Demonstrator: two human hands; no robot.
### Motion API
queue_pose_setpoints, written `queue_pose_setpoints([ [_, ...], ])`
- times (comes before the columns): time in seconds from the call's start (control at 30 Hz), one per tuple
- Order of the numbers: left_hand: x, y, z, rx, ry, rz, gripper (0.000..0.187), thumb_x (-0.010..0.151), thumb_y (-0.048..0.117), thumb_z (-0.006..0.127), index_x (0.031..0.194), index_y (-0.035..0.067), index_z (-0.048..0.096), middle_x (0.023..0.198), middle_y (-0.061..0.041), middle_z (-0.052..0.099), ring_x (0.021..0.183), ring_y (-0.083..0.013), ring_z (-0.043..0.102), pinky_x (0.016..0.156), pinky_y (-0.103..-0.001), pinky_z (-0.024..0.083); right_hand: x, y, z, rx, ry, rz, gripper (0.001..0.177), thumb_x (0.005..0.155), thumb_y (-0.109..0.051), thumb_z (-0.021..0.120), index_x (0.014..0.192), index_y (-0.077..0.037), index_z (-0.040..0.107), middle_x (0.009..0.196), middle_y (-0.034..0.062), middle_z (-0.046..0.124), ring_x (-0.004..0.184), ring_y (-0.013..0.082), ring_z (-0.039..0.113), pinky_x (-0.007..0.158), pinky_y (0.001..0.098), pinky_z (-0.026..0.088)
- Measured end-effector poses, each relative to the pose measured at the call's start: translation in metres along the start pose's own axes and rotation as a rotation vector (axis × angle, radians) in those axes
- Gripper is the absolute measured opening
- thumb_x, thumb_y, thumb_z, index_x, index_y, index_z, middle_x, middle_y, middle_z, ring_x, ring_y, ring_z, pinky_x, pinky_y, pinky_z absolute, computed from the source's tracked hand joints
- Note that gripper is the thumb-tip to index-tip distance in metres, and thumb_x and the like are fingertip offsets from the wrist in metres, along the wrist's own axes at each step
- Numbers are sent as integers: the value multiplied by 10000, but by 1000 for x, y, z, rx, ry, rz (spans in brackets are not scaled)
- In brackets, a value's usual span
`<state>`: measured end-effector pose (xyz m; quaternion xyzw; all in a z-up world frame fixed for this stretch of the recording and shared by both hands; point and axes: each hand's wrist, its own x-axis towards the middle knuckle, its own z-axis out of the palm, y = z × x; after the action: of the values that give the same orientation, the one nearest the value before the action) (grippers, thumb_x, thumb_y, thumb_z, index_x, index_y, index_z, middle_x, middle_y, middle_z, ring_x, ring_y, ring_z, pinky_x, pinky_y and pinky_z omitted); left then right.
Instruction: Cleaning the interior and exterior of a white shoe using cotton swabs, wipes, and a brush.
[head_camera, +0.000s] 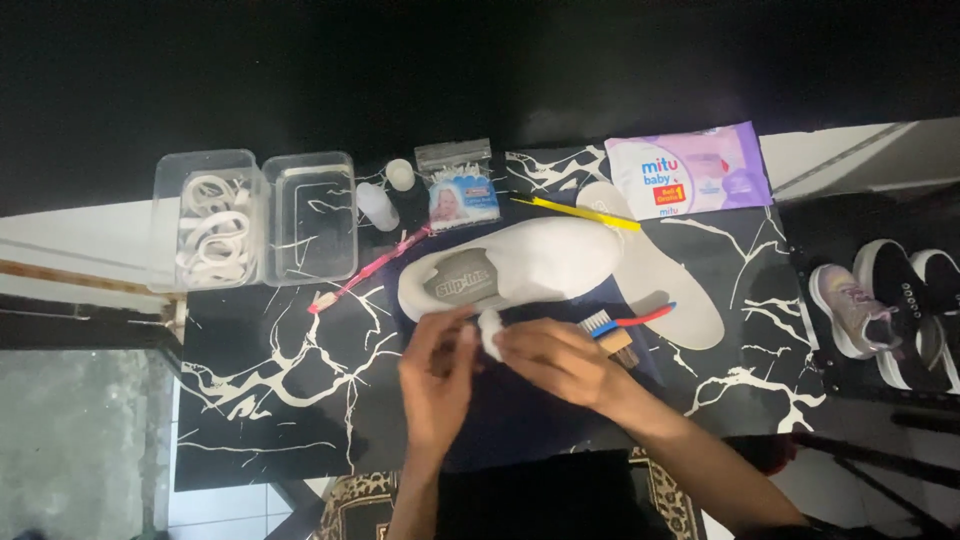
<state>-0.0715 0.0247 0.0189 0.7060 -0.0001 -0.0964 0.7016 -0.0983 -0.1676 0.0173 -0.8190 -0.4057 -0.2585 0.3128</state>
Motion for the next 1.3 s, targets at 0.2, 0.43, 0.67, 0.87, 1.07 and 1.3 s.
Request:
queue_pose_setpoints([
  [0.2, -9, 19, 16, 180, -15, 335, 192, 968, 126, 646, 1049, 68, 810, 948, -54, 768, 891, -155, 737, 798, -264, 559, -14, -1, 17, 88, 106, 65, 223, 1003, 30, 617, 1207, 121, 619, 1255, 201, 564, 1014, 374, 657, 862, 462, 609],
  [0.43, -3, 21, 32, 149, 200, 301, 46, 856, 73, 781, 895, 68, 757, 795, -26, 770, 705, -101, 723, 715, -234, 607, 30, 4, -8, 45, 405, 139, 99, 955, 60, 568, 861, 42, 544, 972, 208, 671, 868, 358, 742, 728, 416, 629],
  [0.67, 28, 1, 50, 679, 139, 648, 572, 944, 377, 722, 1337, -3, 554, 1143, -198, 655, 1095, -393, 653, 1004, -515, 479, 45, 47, -19, 290, 302, 539, 202, 864, 41, 634, 947, -51, 794, 967, 147, 788, 816, 358, 766, 747, 477, 605],
  [0.87, 20, 37, 51, 431, 26, 334, 838, 794, 77, 812, 1490, -21, 356, 1194, -310, 706, 1138, -524, 655, 1010, -589, 502, 41, 51, -21, 178, 210, 440, 195, 900, -8, 601, 851, -43, 786, 960, 173, 737, 768, 372, 715, 706, 469, 597],
  [1.07, 24, 41, 48, 392, -53, 181, 1116, 692, 46, 831, 1611, 49, 198, 1210, -252, 737, 1148, -469, 684, 1064, -549, 438, 26, 57, -1, 209, 231, 372, 137, 881, -32, 655, 898, -44, 791, 975, 223, 722, 792, 435, 696, 658, 511, 577],
  [1.3, 24, 44, 45, 325, -94, 215, 1154, 671, 15, 808, 1631, 32, 168, 1227, -170, 752, 1189, -414, 663, 1122, -525, 375, 37, 54, -6, 220, 241, 431, 174, 843, 22, 656, 879, -69, 800, 990, 139, 757, 818, 331, 736, 726, 442, 608],
])
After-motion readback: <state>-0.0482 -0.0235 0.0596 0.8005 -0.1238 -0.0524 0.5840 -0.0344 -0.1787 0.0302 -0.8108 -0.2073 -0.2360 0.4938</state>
